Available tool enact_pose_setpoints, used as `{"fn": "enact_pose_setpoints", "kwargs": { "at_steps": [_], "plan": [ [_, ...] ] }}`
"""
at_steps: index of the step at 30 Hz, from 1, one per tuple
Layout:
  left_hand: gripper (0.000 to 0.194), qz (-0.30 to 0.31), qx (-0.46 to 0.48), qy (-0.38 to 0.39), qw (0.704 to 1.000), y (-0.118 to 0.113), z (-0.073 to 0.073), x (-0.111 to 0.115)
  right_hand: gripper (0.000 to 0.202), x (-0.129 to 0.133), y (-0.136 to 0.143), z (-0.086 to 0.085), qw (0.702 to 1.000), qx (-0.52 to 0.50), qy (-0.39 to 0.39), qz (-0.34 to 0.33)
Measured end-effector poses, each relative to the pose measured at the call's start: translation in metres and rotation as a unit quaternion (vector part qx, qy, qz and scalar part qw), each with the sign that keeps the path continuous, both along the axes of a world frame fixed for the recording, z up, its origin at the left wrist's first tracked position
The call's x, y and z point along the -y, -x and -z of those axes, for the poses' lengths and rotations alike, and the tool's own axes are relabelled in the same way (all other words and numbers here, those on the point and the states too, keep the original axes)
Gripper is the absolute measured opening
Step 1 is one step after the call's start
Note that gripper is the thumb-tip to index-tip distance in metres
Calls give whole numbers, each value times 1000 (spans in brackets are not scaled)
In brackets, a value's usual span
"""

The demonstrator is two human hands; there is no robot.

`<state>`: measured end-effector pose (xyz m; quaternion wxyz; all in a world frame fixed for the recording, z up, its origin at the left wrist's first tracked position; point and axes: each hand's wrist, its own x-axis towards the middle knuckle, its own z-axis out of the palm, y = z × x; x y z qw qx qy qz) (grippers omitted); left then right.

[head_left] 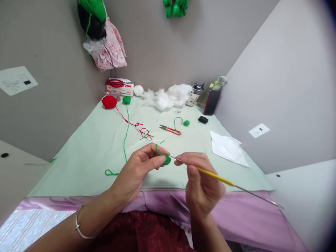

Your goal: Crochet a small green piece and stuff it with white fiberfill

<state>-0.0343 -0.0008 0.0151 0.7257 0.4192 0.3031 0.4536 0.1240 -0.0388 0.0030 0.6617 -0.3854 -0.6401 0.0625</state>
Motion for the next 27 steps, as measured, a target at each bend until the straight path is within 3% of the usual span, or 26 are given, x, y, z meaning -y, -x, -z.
{"fn": "enact_pose_setpoints", "kwargs": {
  "at_steps": [6, 11, 16, 23, 27],
  "plan": [
    [9, 11, 15, 7, 1000, -1, 2, 1, 30, 2, -1, 6, 996, 80, -35, 25],
    [11, 47, 36, 33, 998, -4, 2, 2, 27, 2, 1, 10, 997, 55, -35, 39],
    [11, 39, 43, 35, 998, -6, 4, 6, 30, 1, 3, 13, 997, 49, -46, 37],
    [11, 51, 49, 33, 997, -7, 6, 6, 23, -3, 3, 12, 997, -63, 40, -23],
    [16, 42, 48, 32, 997, -8, 6, 5, 21, -6, 2, 13, 994, -70, 66, -42]
  ]
}}
